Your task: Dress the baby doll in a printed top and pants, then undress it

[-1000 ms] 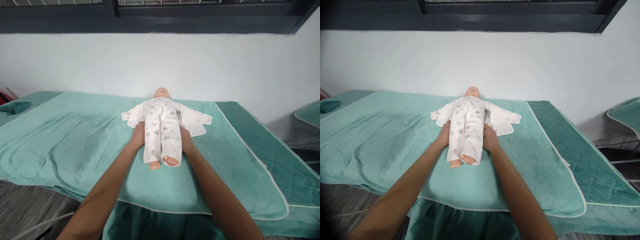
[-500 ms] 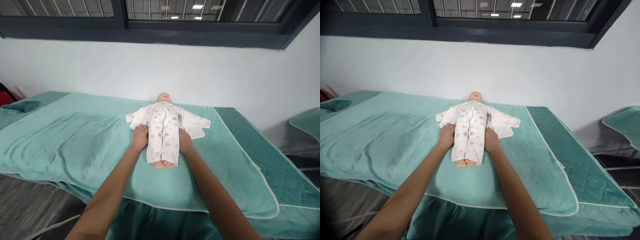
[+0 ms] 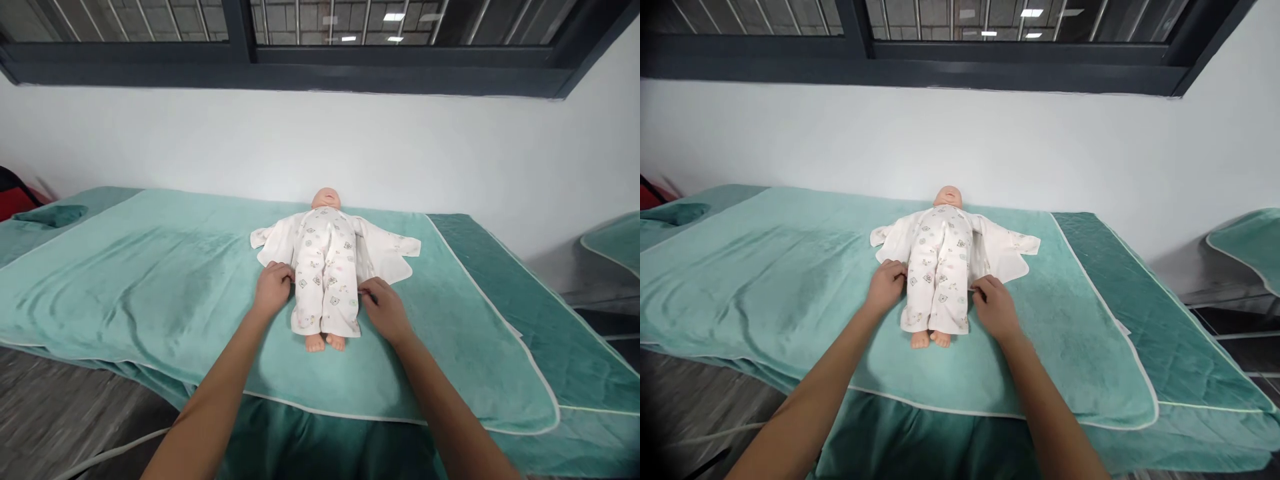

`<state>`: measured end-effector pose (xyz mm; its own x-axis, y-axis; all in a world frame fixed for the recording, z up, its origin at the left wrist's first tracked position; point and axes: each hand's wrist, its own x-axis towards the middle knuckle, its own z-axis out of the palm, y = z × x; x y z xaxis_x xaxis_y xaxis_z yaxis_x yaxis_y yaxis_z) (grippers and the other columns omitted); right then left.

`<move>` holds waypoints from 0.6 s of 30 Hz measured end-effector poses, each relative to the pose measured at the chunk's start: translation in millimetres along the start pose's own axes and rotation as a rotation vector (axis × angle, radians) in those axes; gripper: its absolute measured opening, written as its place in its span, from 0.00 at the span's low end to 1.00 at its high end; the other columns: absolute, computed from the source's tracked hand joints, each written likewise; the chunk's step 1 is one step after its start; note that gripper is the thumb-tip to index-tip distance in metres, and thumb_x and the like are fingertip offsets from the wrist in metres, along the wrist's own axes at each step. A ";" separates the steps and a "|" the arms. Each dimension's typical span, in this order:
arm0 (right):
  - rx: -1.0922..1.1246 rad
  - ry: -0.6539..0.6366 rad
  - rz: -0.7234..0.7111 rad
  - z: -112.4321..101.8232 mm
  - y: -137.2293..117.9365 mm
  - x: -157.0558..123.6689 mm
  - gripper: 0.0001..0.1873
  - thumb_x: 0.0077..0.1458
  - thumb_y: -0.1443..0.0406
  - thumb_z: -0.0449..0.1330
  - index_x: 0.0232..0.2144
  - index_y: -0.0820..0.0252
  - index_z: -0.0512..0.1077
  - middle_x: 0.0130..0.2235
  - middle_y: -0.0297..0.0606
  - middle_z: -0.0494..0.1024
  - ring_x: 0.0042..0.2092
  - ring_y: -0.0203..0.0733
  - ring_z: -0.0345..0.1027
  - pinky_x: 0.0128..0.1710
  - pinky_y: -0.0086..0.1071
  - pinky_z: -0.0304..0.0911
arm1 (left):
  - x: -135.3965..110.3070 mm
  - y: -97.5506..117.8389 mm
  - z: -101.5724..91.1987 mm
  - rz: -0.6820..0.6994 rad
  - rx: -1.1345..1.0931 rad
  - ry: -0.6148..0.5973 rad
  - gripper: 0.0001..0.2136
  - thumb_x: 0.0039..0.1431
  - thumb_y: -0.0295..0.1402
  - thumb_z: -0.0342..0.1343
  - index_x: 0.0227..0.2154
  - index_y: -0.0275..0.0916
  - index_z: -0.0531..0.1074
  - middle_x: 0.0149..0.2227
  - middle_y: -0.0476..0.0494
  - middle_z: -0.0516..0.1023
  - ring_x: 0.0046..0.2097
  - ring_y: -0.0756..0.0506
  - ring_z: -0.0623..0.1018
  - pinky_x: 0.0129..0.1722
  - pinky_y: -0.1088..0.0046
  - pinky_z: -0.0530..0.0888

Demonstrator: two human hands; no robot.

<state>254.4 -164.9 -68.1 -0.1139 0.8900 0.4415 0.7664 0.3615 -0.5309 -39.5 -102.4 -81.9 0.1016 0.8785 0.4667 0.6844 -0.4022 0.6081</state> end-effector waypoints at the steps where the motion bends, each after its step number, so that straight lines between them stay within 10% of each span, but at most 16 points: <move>1: 0.028 0.049 0.036 -3.1 6.4 2.0 0.11 0.58 0.69 0.50 0.36 0.56 0.73 0.40 0.41 0.76 0.43 0.45 0.70 0.45 0.38 0.65 | 1.1 -4.5 -1.3 -0.094 -0.133 0.076 0.09 0.51 0.24 0.48 0.23 0.42 0.71 0.30 0.45 0.77 0.38 0.42 0.74 0.41 0.63 0.71; 6: -0.323 0.236 0.352 -21.9 44.7 22.6 0.18 0.59 0.60 0.56 0.48 0.64 0.73 0.52 0.57 0.74 0.55 0.59 0.66 0.55 0.51 0.61 | 6.5 -22.9 -2.8 -0.458 -0.522 0.460 0.07 0.50 0.29 0.52 0.33 0.41 0.72 0.36 0.46 0.77 0.38 0.46 0.76 0.41 0.68 0.73; 13: -0.164 0.120 0.732 -40.5 65.4 60.4 0.10 0.51 0.59 0.62 0.33 0.60 0.76 0.37 0.49 0.79 0.45 0.56 0.73 0.46 0.45 0.63 | 7.7 -18.2 6.4 -0.389 -0.285 0.349 0.10 0.51 0.27 0.50 0.35 0.40 0.73 0.40 0.45 0.77 0.40 0.46 0.75 0.42 0.67 0.72; 18: 0.080 0.175 0.586 -31.9 33.4 97.6 0.10 0.52 0.60 0.57 0.33 0.59 0.72 0.34 0.38 0.78 0.39 0.46 0.72 0.38 0.35 0.66 | 7.9 -16.6 5.8 -0.386 -0.282 0.347 0.09 0.52 0.27 0.49 0.34 0.40 0.73 0.39 0.46 0.77 0.40 0.46 0.75 0.42 0.68 0.72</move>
<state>289.0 -74.9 -19.7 0.4230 0.8904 0.1683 0.6193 -0.1485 -0.7710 -45.8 -87.3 -92.0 -0.3910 0.8586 0.3317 0.4021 -0.1648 0.9006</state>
